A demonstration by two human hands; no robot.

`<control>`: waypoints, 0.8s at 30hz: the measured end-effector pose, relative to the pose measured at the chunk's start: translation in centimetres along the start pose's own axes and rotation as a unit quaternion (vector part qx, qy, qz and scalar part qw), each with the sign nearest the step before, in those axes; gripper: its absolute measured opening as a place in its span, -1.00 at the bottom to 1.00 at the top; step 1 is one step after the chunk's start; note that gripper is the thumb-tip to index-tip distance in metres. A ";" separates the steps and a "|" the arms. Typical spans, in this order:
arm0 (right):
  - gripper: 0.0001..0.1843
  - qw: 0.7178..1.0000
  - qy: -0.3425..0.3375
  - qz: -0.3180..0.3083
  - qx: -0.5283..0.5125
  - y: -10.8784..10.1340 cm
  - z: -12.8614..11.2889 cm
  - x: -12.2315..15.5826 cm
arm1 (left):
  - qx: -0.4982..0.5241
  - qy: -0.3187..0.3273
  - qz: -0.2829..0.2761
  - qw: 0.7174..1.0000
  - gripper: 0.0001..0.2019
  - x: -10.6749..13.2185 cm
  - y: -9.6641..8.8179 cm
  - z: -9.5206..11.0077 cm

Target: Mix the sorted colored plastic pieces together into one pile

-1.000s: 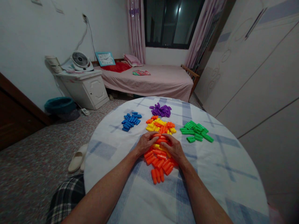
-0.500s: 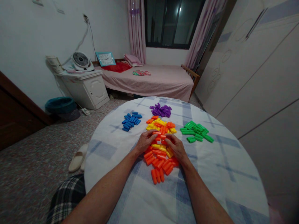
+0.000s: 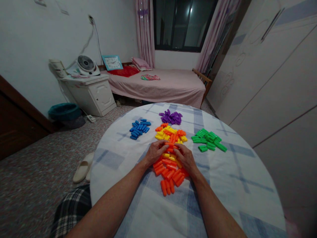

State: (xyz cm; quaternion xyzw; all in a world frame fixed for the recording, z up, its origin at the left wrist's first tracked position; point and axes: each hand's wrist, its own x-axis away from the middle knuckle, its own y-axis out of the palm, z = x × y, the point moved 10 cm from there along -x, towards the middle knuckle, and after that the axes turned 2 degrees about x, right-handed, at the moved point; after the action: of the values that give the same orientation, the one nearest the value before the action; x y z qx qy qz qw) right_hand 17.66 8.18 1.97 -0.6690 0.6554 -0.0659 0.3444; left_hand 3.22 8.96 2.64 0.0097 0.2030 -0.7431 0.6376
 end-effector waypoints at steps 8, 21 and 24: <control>-0.68 0.992 0.060 0.085 -0.077 -3.0 1.8 0.2 | 0.076 -0.030 0.084 0.993 -0.75 -0.5 -3.6 -1.1; -0.75 0.992 -0.098 0.059 0.043 -2.1 -1.9 0.2 | 0.107 -0.022 0.076 0.991 -0.78 -0.3 -2.2 -0.4; -0.79 0.993 -0.103 0.030 0.051 -1.3 -2.1 0.2 | 0.080 -0.012 0.053 0.995 -0.80 -0.3 -1.7 -0.2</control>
State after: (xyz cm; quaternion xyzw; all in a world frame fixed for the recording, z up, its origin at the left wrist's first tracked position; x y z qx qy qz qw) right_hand 17.66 7.06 4.22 -0.6338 0.6321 -0.0197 0.4454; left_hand 1.66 9.49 3.04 0.0623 0.1344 -0.7222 0.6756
